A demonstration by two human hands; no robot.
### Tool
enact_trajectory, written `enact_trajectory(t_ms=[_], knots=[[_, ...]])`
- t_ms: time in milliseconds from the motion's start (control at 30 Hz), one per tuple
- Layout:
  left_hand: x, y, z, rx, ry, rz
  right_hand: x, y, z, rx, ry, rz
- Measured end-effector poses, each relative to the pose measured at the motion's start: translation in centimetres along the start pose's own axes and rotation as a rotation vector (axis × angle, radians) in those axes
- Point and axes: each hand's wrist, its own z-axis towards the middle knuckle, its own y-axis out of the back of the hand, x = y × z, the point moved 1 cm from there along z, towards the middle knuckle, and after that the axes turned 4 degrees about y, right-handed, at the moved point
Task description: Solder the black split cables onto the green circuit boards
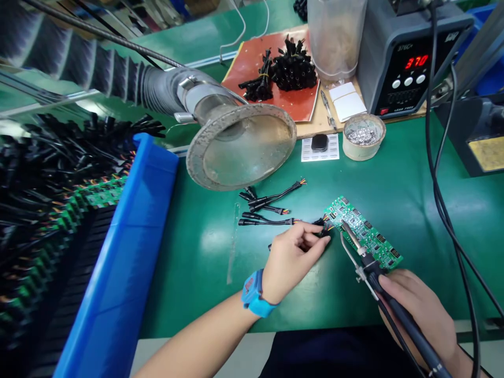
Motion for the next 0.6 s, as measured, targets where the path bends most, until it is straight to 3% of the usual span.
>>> enact_trajectory(t_ms=[67,200,333,600], knots=[[0.0,-0.2,0.0,0.002,-0.077,0.172,0.3,0.1,-0.1,0.064,0.109,-0.069],[-0.3,-0.4,0.1,-0.004,-0.146,0.331,0.0,-0.1,-0.4,0.119,0.139,-0.135],[-0.3,-0.4,0.1,-0.014,-0.151,0.342,-0.8,-0.5,-1.0,0.221,0.052,-0.127],[-0.3,-0.4,0.2,-0.013,-0.150,0.359,-1.0,-0.8,-1.6,0.231,-0.074,-0.099]])
